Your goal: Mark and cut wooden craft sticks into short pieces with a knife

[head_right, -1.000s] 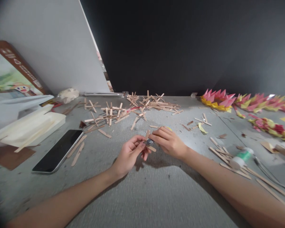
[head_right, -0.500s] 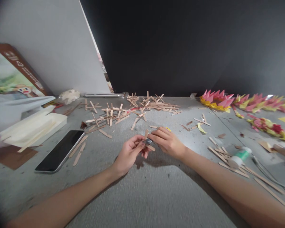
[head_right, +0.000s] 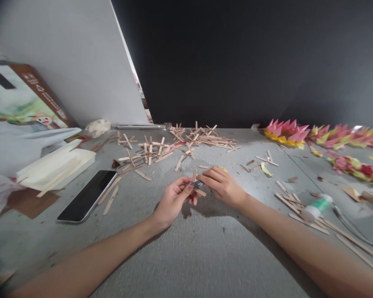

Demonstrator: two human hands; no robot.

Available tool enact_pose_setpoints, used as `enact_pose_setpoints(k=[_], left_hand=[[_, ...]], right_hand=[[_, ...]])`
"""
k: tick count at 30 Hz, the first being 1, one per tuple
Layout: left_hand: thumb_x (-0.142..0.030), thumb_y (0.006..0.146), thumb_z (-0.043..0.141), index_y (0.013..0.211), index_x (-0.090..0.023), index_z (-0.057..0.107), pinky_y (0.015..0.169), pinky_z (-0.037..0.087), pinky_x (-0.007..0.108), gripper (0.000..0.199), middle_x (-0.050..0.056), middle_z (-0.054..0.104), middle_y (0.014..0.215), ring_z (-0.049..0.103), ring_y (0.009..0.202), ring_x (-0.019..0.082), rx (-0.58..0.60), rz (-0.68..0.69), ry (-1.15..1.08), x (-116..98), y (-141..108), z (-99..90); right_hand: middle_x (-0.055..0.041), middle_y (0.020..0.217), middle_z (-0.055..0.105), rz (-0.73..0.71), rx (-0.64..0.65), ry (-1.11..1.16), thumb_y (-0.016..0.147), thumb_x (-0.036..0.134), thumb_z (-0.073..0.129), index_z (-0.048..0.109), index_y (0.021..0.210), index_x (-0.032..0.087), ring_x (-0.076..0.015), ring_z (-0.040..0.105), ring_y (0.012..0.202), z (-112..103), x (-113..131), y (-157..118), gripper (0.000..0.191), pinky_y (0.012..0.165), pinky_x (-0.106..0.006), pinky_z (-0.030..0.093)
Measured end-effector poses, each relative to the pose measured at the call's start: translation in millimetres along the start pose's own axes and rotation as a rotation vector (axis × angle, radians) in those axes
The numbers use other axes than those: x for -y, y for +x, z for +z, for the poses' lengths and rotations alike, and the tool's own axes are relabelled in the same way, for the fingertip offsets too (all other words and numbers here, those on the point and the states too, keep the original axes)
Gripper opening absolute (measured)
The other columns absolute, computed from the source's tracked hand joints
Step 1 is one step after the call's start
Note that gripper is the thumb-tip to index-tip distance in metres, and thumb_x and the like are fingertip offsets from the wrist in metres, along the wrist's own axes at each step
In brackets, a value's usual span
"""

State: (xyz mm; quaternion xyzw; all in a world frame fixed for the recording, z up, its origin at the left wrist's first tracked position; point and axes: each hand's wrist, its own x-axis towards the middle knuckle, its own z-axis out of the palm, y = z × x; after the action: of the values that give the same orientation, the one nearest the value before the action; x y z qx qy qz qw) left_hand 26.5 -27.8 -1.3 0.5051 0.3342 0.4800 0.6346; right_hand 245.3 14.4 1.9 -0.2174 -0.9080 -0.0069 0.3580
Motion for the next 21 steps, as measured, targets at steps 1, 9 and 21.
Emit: enact_pose_setpoints(k=[1, 9, 21], left_hand=[[-0.057, 0.095, 0.071, 0.101, -0.016, 0.062, 0.060, 0.046, 0.025, 0.043, 0.006, 0.075, 0.078, 0.064, 0.058, 0.013, 0.001, 0.001, 0.003, -0.3, -0.2, 0.1], [-0.057, 0.093, 0.074, 0.099, -0.017, 0.062, 0.059, 0.045, 0.025, 0.043, 0.005, 0.074, 0.076, 0.063, 0.058, 0.013, -0.007, -0.008, -0.003, -0.8, -0.4, 0.8], [-0.056, 0.093, 0.074, 0.098, -0.016, 0.062, 0.058, 0.045, 0.024, 0.042, 0.004, 0.074, 0.074, 0.063, 0.055, 0.012, -0.017, 0.010, -0.037, 0.9, 0.4, 2.4]], right_hand=[[-0.0145, 0.111, 0.071, 0.000, -0.001, -0.003, 0.108, 0.014, 0.043, 0.059, 0.140, 0.020, -0.0261, 0.063, 0.097, 0.0, 0.5, 0.0, 0.036, 0.082, -0.042, 0.056], [-0.0133, 0.107, 0.070, -0.023, -0.024, -0.039, 0.109, 0.017, 0.042, 0.061, 0.139, 0.021, -0.0247, 0.063, 0.091, -3.6, 4.6, 1.6, 0.036, 0.079, -0.040, 0.056], [-0.0142, 0.108, 0.070, -0.026, -0.014, -0.046, 0.109, 0.017, 0.043, 0.059, 0.140, 0.018, -0.0259, 0.061, 0.094, -2.6, 4.2, 0.8, 0.034, 0.081, -0.041, 0.055]])
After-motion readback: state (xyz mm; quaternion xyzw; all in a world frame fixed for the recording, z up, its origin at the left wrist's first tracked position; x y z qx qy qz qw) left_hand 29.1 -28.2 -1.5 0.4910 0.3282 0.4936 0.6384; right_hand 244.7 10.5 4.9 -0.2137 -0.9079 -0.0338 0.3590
